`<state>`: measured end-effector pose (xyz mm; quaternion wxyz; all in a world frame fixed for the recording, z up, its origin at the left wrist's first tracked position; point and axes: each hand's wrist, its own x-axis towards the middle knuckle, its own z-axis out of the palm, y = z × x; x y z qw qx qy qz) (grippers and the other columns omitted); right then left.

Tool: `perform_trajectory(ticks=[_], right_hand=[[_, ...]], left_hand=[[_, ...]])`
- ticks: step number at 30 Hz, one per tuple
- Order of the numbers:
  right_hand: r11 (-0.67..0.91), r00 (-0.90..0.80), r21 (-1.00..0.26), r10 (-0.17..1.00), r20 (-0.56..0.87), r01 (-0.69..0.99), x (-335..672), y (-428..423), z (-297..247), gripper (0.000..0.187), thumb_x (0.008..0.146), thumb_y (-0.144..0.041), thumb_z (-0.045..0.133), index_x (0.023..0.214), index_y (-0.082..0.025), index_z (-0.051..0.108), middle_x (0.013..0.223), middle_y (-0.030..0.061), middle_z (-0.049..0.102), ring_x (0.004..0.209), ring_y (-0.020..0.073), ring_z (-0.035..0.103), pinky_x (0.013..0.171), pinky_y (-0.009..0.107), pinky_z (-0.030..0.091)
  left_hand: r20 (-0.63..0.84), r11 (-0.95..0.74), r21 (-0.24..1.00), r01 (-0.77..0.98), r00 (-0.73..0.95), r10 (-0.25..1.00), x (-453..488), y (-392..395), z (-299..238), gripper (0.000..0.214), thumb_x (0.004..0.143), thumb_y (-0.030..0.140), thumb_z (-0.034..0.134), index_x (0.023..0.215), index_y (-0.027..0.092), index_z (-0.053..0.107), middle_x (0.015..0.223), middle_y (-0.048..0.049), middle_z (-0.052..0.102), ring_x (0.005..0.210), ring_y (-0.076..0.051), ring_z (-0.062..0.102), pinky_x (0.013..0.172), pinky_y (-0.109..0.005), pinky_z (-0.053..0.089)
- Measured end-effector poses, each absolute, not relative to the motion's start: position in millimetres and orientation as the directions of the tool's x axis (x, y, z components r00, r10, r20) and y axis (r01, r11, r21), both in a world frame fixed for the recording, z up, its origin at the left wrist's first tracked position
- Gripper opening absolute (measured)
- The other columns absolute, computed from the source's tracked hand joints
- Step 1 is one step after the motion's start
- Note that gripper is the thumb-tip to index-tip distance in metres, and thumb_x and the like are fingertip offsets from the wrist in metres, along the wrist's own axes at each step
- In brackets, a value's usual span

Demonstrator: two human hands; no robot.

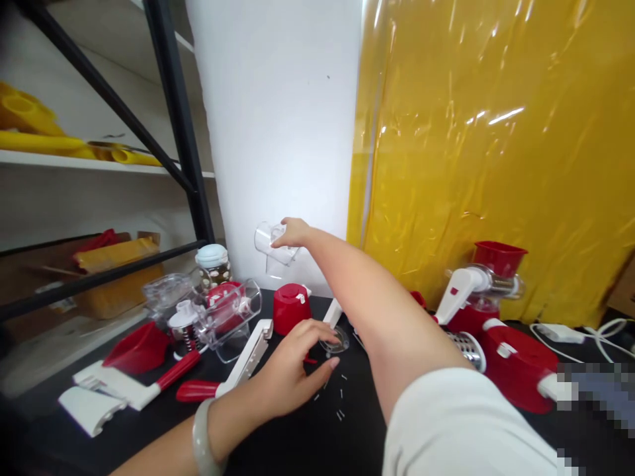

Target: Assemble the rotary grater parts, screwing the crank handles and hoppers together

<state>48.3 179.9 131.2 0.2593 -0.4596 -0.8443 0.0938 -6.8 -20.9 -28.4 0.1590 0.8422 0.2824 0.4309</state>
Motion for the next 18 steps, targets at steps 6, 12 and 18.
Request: perform_trajectory(ticks=[6,12,18], right_hand=[[0.599,-0.583,-0.353,0.796,0.165,0.719,12.1,197.8,108.1,0.089,0.06,-0.041,0.087,0.138,-0.017,0.051,0.137,0.0141,0.059,0.121,0.026,0.059,0.097,0.032,0.048],[0.596,-0.621,-0.323,0.783,0.032,0.736,-6.4,190.6,90.9,0.094,0.06,-0.041,0.087,0.14,-0.013,0.046,0.135,0.0175,0.06,0.113,0.0271,0.063,0.085,0.032,0.055],[0.566,-0.599,-0.306,0.8,-0.018,0.766,-6.8,184.3,80.1,0.101,0.055,-0.047,0.088,0.138,-0.01,0.043,0.133,0.022,0.059,0.105,0.0301,0.067,0.078,0.036,0.058]], left_hand=[[0.622,-0.782,0.516,0.35,0.475,0.623,-8.2,-14.3,-30.7,0.019,0.085,0.02,0.062,0.104,0.021,0.062,0.107,-0.0097,0.066,0.104,-0.022,0.061,0.093,-0.039,0.05],[0.599,-0.765,0.527,0.371,0.475,0.644,-10.3,-9.3,-32.0,0.018,0.085,0.02,0.062,0.103,0.02,0.063,0.105,-0.0089,0.066,0.103,-0.021,0.06,0.093,-0.037,0.049],[0.593,-0.763,0.515,0.389,0.481,0.646,-9.6,-8.6,-35.0,0.016,0.087,0.021,0.06,0.102,0.02,0.063,0.103,-0.007,0.067,0.099,-0.019,0.06,0.09,-0.035,0.049]])
